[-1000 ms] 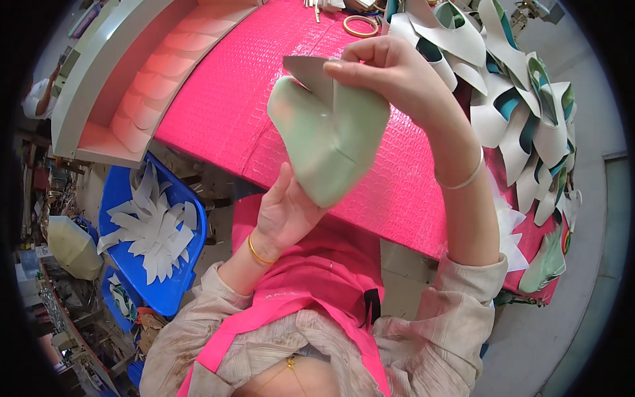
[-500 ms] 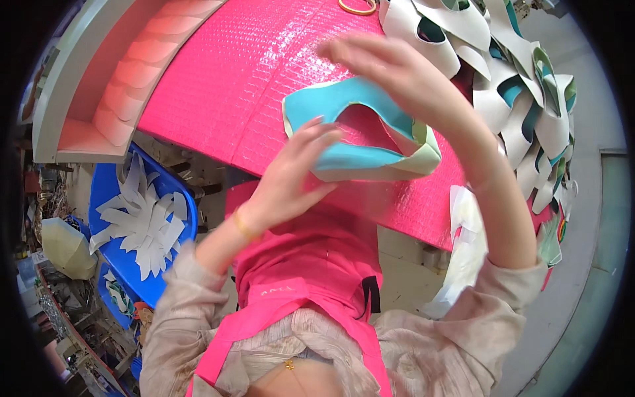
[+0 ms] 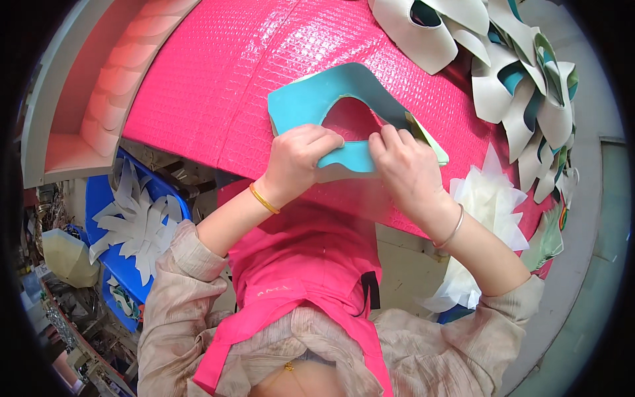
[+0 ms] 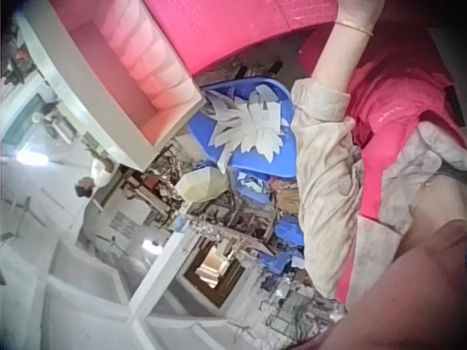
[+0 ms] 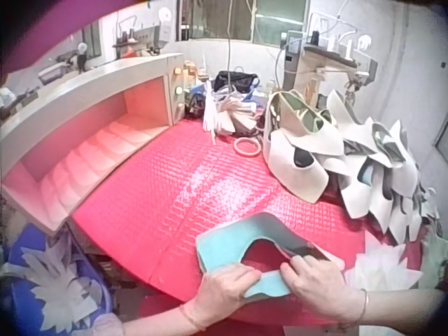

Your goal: The person assembles shoe components by hand, fitting a white upper piece onto a green sole. They repeatedly adjust the fit, smooth the edges, and insert a white paper insert into the shoe. The process is repeated for multiple units on a pink work surface.

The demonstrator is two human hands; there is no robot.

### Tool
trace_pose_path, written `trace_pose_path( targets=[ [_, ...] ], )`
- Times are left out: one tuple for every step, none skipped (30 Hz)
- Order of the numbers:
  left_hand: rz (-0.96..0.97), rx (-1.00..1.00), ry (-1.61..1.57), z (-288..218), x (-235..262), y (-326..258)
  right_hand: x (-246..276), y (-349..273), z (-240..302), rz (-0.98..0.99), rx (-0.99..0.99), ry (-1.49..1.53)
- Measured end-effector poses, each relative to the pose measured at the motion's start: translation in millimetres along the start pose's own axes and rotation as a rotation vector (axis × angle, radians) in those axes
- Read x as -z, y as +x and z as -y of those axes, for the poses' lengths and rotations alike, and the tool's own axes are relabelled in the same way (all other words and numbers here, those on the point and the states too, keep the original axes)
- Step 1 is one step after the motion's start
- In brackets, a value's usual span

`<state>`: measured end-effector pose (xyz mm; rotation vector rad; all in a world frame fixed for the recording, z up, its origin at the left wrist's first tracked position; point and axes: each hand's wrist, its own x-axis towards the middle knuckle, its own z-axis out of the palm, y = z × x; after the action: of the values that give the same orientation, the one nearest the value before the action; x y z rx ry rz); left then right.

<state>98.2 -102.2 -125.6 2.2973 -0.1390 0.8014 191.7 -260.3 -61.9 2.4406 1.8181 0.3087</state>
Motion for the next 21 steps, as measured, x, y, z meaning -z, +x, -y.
trace_pose_path(
  targets=[
    [0.001, 0.002, 0.019, -1, -1, 0, -2, -1, -2, -0.016, -0.003, -0.004],
    [0.003, 0.003, 0.037, 0, -3, -1, -3, -2, -4, -0.032, -0.008, -0.009],
    [0.005, 0.004, 0.054, 1, -4, 0, -4, -2, -6, -0.046, -0.004, 0.002],
    [0.03, -0.011, 0.102, 2, -3, 1, -4, -3, -8, -0.059, 0.0, 0.014],
    [0.055, -0.028, 0.149, 2, -2, 6, -5, -3, -11, -0.074, 0.003, 0.024],
    [0.081, -0.041, 0.201, 3, 1, 11, -6, 0, -15, -0.132, 0.003, 0.027],
    [0.062, -0.107, 0.307, 3, 6, 23, -6, 6, -22, -0.19, 0.003, 0.03],
    [0.046, -0.178, 0.406, 3, 13, 41, -5, 11, -29, -0.243, -0.003, 0.03],
    [0.018, -0.298, 0.506, 6, 22, 59, -2, 21, -36, -0.333, -0.022, 0.021],
    [-0.007, -0.416, 0.619, 10, 34, 78, 0, 34, -44, -0.432, -0.035, 0.019],
    [-0.041, -0.557, 0.722, 12, 44, 96, 0, 47, -54, -0.563, -0.031, 0.012],
    [-0.073, -0.706, 0.821, 14, 51, 110, 0, 54, -61, -0.696, -0.033, 0.003],
    [-0.115, -0.845, 0.845, 17, 51, 115, -1, 55, -59, -0.738, -0.08, -0.026],
    [-0.018, -0.88, 0.817, 16, 47, 112, -18, 52, -66, -0.848, -0.029, -0.05],
    [0.088, -0.894, 0.805, 23, 43, 96, -35, 46, -53, -0.796, -0.041, -0.029],
    [0.188, -0.908, 0.772, 32, 32, 79, -50, 33, -37, -0.728, -0.059, -0.016],
    [0.19, -0.897, 0.785, 34, 24, 56, -63, 19, -23, -0.647, -0.032, 0.007],
    [0.198, -0.879, 0.807, 34, 18, 30, -73, 8, -9, -0.572, 0.002, 0.038],
    [0.189, -0.807, 0.786, 31, 11, 7, -77, -2, 2, -0.502, -0.011, 0.104],
    [0.183, -0.732, 0.755, 25, 9, -9, -80, -11, 12, -0.422, -0.029, 0.171],
    [0.171, -0.654, 0.739, 21, 7, -19, -81, -16, 19, -0.377, -0.054, 0.176]
  ],
)
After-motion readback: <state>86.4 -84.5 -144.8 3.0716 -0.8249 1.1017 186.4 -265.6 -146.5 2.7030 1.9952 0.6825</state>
